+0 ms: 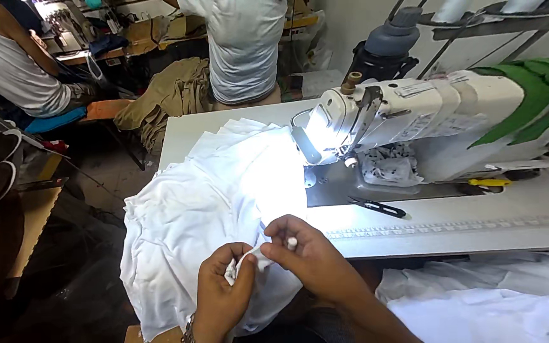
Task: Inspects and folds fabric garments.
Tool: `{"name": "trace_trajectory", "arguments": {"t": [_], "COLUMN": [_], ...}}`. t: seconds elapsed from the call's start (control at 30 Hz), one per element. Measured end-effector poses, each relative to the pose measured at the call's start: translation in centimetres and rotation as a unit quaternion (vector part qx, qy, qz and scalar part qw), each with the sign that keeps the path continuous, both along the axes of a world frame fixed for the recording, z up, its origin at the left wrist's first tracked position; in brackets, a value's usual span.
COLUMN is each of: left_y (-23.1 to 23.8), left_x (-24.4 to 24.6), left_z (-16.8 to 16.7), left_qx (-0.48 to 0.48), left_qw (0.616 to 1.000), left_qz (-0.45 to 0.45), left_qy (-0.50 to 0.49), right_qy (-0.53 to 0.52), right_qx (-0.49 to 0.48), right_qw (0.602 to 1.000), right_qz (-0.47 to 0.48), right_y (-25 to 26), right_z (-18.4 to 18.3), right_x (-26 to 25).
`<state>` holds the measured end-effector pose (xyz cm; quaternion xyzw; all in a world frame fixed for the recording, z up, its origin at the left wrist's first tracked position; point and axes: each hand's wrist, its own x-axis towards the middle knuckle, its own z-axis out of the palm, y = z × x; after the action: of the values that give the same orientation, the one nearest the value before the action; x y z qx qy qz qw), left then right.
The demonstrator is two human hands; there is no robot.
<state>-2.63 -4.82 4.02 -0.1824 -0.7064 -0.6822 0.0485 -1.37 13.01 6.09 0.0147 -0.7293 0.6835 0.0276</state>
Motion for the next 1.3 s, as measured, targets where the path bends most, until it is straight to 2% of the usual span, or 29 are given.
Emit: {"name": "trace_trajectory", "arguments": {"t": [0.1,0.17,0.27,0.37,0.5,0.63,0.93,1.07,1.13,1.3], "left_y": [0.0,-0.1,-0.2,-0.2,-0.2,-0.3,0.1,0.1,0.4,-0.5], "left_x": [-0.1,-0.3,-0.3,-0.3,-0.3,-0.2,0.1,0.0,0.1,-0.8], "left_z": [-0.4,-0.6,-0.7,-0.7,-0.6,-0.6,-0.3,-0.4,-0.6,0.0], "left_qx": [0.019,0.025,0.032,0.041,0.047,0.061,0.074,0.066,0.074,0.095], "left_qw": [1.0,1.0,0.999,0.999,0.999,0.998,0.997,0.998,0.997,0.994], "left_qz": [0.007,0.005,0.003,-0.001,-0.001,-0.007,0.011,0.009,0.004,0.016], "left_qy": [-0.015,-0.017,-0.022,-0.021,-0.01,-0.009,-0.007,-0.015,-0.026,-0.06], "right_qy": [-0.086,-0.057,0.057,0.133,0.204,0.224,0.269,0.303,0.3,0.226], "right_qx": [-0.103,-0.114,-0.019,0.078,0.045,0.04,0.105,0.162,0.145,-0.02], "right_qw": [0.991,0.992,0.998,0.988,0.976,0.972,0.955,0.936,0.941,0.972], "right_qz": [0.016,0.007,-0.006,-0.024,-0.06,-0.059,-0.069,-0.074,-0.064,-0.063], "right_y": [0.8,0.9,0.6,-0.3,-1.4,-1.9,-2.8,-3.4,-3.8,-1.7], "right_z": [-0.4,-0.8,-1.0,-0.1,-0.4,-0.9,0.1,0.4,0.9,1.9], "right_x": [-0.1,0.2,0.6,0.9,1.2,1.0,0.3,-0.1,-0.5,-1.3]}}
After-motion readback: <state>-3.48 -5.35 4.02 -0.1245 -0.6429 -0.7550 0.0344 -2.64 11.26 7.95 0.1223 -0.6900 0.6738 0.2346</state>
